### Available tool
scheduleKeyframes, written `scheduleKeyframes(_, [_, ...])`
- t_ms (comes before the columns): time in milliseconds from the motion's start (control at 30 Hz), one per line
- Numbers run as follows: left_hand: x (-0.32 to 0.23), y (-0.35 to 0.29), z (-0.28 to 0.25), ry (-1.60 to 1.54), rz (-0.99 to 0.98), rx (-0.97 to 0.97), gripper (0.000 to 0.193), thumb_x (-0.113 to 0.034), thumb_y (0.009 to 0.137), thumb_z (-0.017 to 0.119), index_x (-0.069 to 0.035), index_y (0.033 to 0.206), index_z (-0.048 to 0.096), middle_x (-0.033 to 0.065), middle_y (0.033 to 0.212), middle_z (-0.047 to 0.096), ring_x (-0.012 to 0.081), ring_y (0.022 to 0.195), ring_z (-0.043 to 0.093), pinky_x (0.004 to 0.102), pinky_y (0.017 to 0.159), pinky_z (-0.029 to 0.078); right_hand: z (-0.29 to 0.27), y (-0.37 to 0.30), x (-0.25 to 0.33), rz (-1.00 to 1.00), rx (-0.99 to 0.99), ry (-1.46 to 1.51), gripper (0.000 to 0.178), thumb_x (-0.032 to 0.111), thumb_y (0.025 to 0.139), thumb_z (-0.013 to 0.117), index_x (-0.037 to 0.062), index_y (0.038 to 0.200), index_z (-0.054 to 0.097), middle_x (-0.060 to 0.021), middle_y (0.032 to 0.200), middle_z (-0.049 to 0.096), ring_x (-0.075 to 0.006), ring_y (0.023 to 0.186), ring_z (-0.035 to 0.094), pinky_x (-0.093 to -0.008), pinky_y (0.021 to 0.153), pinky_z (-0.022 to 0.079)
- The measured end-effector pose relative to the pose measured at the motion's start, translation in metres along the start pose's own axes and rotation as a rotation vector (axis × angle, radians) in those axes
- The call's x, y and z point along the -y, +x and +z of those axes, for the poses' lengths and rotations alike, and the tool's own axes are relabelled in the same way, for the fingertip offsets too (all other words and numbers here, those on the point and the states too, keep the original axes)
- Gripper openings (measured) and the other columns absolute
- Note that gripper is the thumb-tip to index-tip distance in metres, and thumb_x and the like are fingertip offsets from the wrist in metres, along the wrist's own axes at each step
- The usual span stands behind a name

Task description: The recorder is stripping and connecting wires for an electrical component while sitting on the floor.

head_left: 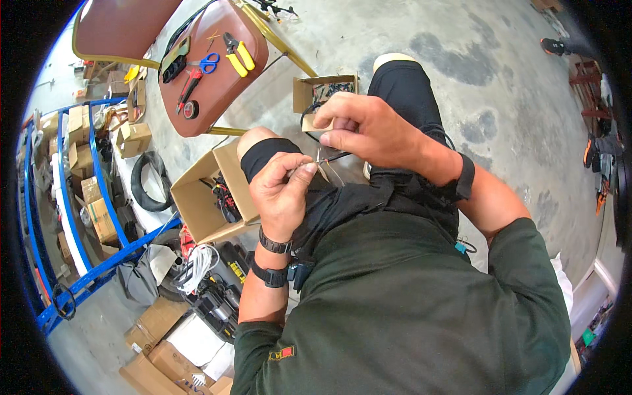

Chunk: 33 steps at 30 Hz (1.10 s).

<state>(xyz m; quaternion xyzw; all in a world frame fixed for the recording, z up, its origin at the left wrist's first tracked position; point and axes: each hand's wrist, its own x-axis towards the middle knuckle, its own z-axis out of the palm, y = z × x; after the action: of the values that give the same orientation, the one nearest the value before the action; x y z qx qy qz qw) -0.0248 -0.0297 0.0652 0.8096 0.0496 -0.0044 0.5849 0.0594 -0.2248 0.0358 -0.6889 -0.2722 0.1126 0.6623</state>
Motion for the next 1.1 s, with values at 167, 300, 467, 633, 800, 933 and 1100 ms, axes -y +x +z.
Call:
scheduleKeyframes(167, [0.001,0.005,0.003,-0.080,-0.109,-0.045,0.005,0.003,0.083,0.069,0.001,0.087,0.068,-0.0011,0.077,0.063,0.0035,0.064,0.050,0.0187,0.056,0.039,0.016,-0.012,0.003,-0.323,-0.101,-0.426,0.023,0.005,0.068,0.074,0.0053,0.088,0.062,-0.0103,0.085,0.059,-0.0289,0.075,0.060,-0.0367,0.065,0.051])
scheduleKeyframes(300, [-0.003,0.007,0.006,-0.079,-0.128,-0.047,0.005,0.001,0.084,0.069,0.001,0.089,0.069,-0.0029,0.077,0.063,0.0022,0.063,0.049,0.0177,0.056,0.039,0.024,-0.014,0.001,-0.349,-0.108,-0.636,0.018,0.012,0.069,0.073,0.0062,0.080,0.061,-0.0071,0.083,0.058,-0.0261,0.076,0.060,-0.0360,0.064,0.051])
scheduleKeyframes(467, [-0.004,0.007,0.009,-0.065,-0.139,-0.069,0.006,0.001,0.083,0.069,0.001,0.089,0.069,-0.0028,0.077,0.064,0.0024,0.065,0.050,0.0182,0.059,0.041,0.027,-0.011,0.005,-0.328,-0.097,-0.731,0.014,0.012,0.071,0.071,0.0065,0.079,0.061,-0.0066,0.080,0.058,-0.0254,0.075,0.060,-0.0356,0.063,0.051])
scheduleKeyframes(633, [-0.011,0.006,0.011,-0.036,-0.126,-0.048,0.007,0.003,0.083,0.068,0.001,0.090,0.069,-0.0012,0.077,0.065,0.0044,0.067,0.054,0.0193,0.061,0.043,0.026,-0.009,0.006,-0.287,-0.049,-0.728,0.011,0.013,0.073,0.070,0.0069,0.077,0.061,-0.0076,0.077,0.058,-0.0263,0.075,0.061,-0.0362,0.065,0.051])
scheduleKeyframes(800, [-0.016,0.011,0.002,0.165,0.297,0.127,0.011,0.007,0.078,0.067,0.000,0.086,0.067,0.0060,0.073,0.064,0.0137,0.064,0.060,0.0243,0.059,0.047,0.005,-0.005,0.008,-0.186,0.217,-0.173,0.011,0.008,0.075,0.070,0.0001,0.077,0.063,-0.0134,0.086,0.065,-0.0334,0.082,0.062,-0.0381,0.073,0.051])
scheduleKeyframes(933, [-0.040,0.014,0.002,0.270,0.585,0.401,0.011,0.005,0.074,0.065,-0.002,0.082,0.066,0.0095,0.073,0.066,0.0203,0.060,0.064,0.0291,0.055,0.050,-0.014,-0.007,0.007,0.274,0.689,0.392,0.012,0.005,0.079,0.071,-0.0031,0.077,0.063,-0.0080,0.088,0.066,-0.0233,0.084,0.061,-0.0342,0.081,0.047])
scheduleKeyframes(1100, [-0.042,0.004,0.000,0.226,0.472,0.406,0.016,0.006,0.071,0.068,-0.002,0.085,0.066,0.0098,0.074,0.065,0.0231,0.062,0.064,0.0297,0.057,0.051,-0.018,0.000,0.008,0.433,0.909,0.477,0.015,0.010,0.082,0.070,-0.0020,0.089,0.065,-0.0034,0.091,0.063,-0.0106,0.082,0.057,-0.0281,0.076,0.046])
